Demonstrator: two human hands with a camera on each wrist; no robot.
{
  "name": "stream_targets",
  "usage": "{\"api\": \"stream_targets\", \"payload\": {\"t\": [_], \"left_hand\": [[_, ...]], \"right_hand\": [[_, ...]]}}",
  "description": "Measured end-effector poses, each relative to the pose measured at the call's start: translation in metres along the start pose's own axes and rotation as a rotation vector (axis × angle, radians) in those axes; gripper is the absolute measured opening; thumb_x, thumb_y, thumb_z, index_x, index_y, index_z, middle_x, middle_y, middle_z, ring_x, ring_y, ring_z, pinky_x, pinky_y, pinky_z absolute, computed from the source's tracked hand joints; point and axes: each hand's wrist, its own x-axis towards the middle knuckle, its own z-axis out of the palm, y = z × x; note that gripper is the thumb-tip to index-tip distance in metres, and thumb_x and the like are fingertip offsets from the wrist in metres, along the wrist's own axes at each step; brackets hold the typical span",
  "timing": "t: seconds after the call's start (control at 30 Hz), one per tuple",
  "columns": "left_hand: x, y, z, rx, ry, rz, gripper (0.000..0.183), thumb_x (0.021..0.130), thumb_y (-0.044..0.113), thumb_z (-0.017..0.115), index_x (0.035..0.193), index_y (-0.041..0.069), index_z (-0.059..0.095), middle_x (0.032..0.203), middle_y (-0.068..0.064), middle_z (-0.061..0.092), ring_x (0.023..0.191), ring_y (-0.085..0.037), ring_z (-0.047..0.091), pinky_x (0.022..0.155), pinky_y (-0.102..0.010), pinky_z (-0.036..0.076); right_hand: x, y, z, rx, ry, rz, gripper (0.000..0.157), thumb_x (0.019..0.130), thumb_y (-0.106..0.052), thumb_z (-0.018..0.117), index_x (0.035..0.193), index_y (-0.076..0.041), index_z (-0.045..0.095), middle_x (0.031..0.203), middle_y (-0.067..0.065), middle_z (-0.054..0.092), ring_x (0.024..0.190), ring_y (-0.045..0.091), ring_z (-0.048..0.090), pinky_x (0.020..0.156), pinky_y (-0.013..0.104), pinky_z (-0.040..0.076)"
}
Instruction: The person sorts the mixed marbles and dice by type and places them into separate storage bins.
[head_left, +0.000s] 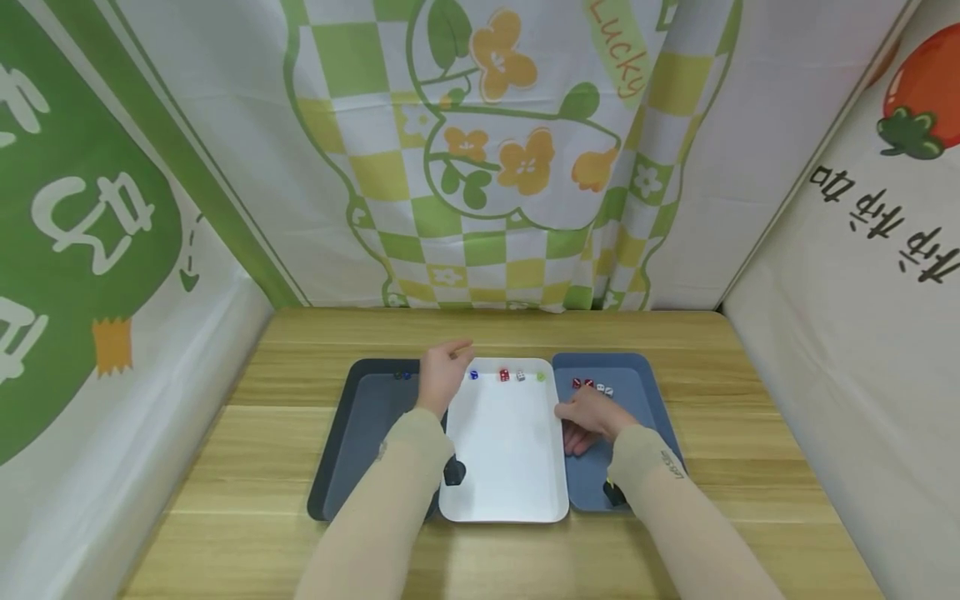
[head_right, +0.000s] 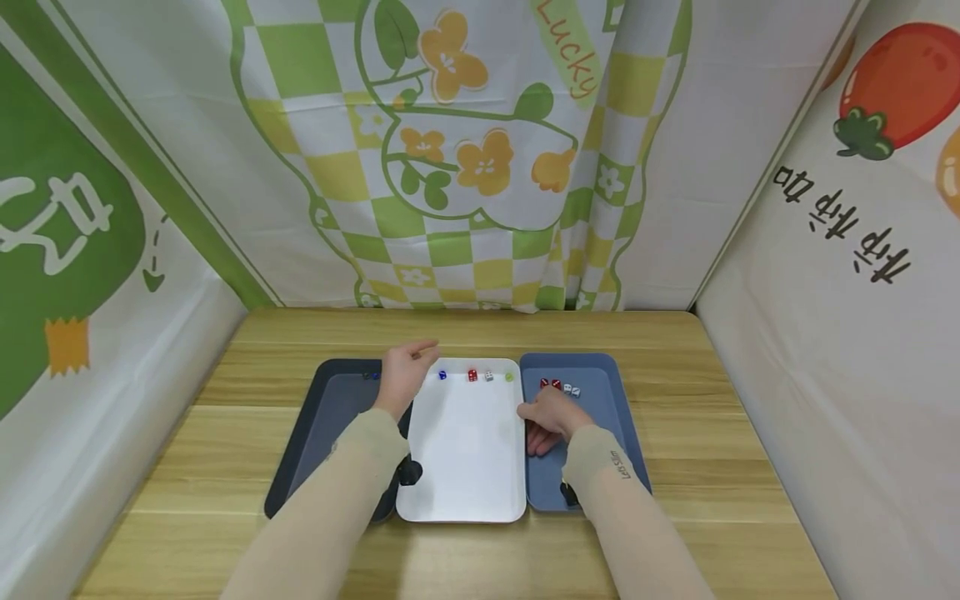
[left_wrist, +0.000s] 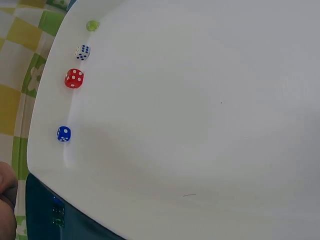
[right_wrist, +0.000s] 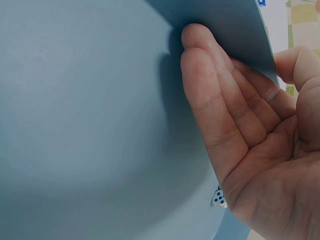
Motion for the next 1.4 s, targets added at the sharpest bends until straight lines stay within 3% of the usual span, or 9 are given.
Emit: {"api": "stream_targets", "payload": {"t": [0.23, 0.33, 0.47, 0.6, 0.7, 0.8, 0.93, 1.13, 1.4], "left_hand": [[-0.003, 0.005, 0.013, 0.026, -0.026, 0.002, 0.031, 0.099, 0.025, 0.070, 0.127, 0.011, 0.073, 0.131, -0.009, 0.069, 0.105, -0.024, 0.064, 0.084, -0.038, 0.058], [-0.004, 0.006, 0.019, 0.029, -0.043, 0.016, 0.032, 0.098, 0.026, 0.071, 0.126, 0.010, 0.073, 0.129, -0.008, 0.070, 0.098, -0.023, 0.064, 0.076, -0.035, 0.057], [-0.006, 0.007, 0.028, 0.044, -0.061, 0.041, 0.032, 0.098, 0.024, 0.071, 0.125, 0.008, 0.073, 0.124, -0.008, 0.072, 0.083, -0.016, 0.057, 0.063, -0.027, 0.048], [-0.009, 0.008, 0.036, 0.046, -0.088, 0.036, 0.031, 0.098, 0.023, 0.071, 0.124, 0.007, 0.074, 0.111, -0.010, 0.076, 0.065, -0.014, 0.047, 0.055, -0.027, 0.041], [-0.011, 0.009, 0.041, 0.061, -0.089, 0.025, 0.029, 0.097, 0.024, 0.072, 0.122, 0.009, 0.076, 0.109, -0.009, 0.077, 0.068, -0.015, 0.052, 0.059, -0.030, 0.046], [-0.013, 0.009, 0.045, 0.076, -0.081, 0.020, 0.027, 0.097, 0.023, 0.073, 0.120, 0.011, 0.077, 0.119, -0.007, 0.075, 0.092, -0.018, 0.064, 0.078, -0.036, 0.056], [-0.016, 0.007, 0.050, 0.071, -0.095, 0.005, 0.028, 0.097, 0.023, 0.072, 0.122, 0.010, 0.076, 0.124, -0.008, 0.073, 0.110, -0.025, 0.067, 0.090, -0.043, 0.057], [-0.019, 0.001, 0.057, 0.076, -0.103, 0.013, 0.028, 0.096, 0.020, 0.073, 0.122, 0.009, 0.076, 0.122, -0.007, 0.074, 0.107, -0.022, 0.070, 0.085, -0.039, 0.059], [-0.021, -0.002, 0.068, 0.068, -0.116, 0.002, 0.026, 0.095, 0.019, 0.075, 0.118, 0.008, 0.077, 0.114, -0.009, 0.076, 0.109, -0.025, 0.069, 0.092, -0.042, 0.058]], "right_hand": [[0.002, 0.000, -0.002, 0.009, -0.010, 0.006, 0.029, 0.090, -0.014, 0.057, 0.073, 0.004, 0.072, 0.066, 0.017, 0.071, 0.053, 0.024, 0.070, 0.054, 0.039, 0.062], [0.002, 0.000, -0.002, 0.011, -0.008, 0.006, 0.029, 0.090, -0.014, 0.057, 0.073, 0.004, 0.071, 0.065, 0.018, 0.071, 0.053, 0.024, 0.070, 0.054, 0.039, 0.062], [0.002, -0.001, -0.002, 0.005, -0.003, 0.005, 0.029, 0.090, -0.014, 0.057, 0.073, 0.004, 0.071, 0.065, 0.017, 0.071, 0.053, 0.024, 0.070, 0.054, 0.039, 0.062], [0.001, -0.002, -0.002, -0.007, 0.006, 0.011, 0.028, 0.090, -0.014, 0.058, 0.072, 0.004, 0.071, 0.065, 0.017, 0.071, 0.053, 0.024, 0.070, 0.054, 0.038, 0.062], [0.000, -0.002, -0.003, -0.014, 0.011, 0.015, 0.028, 0.091, -0.014, 0.058, 0.073, 0.003, 0.071, 0.065, 0.016, 0.071, 0.053, 0.023, 0.070, 0.054, 0.038, 0.062], [0.000, -0.002, -0.003, -0.016, 0.008, 0.009, 0.027, 0.091, -0.014, 0.058, 0.074, 0.002, 0.072, 0.066, 0.016, 0.071, 0.053, 0.023, 0.070, 0.054, 0.037, 0.062], [0.000, -0.002, -0.003, -0.013, -0.001, 0.005, 0.027, 0.090, -0.014, 0.057, 0.074, 0.002, 0.072, 0.066, 0.015, 0.072, 0.053, 0.023, 0.070, 0.054, 0.037, 0.062], [0.000, 0.000, -0.002, -0.008, -0.009, 0.008, 0.027, 0.090, -0.014, 0.056, 0.073, 0.002, 0.072, 0.066, 0.016, 0.072, 0.052, 0.022, 0.070, 0.053, 0.037, 0.062], [0.000, 0.001, 0.000, -0.004, -0.007, 0.007, 0.028, 0.090, -0.014, 0.057, 0.073, 0.002, 0.072, 0.065, 0.016, 0.071, 0.051, 0.022, 0.069, 0.052, 0.036, 0.061]]}}
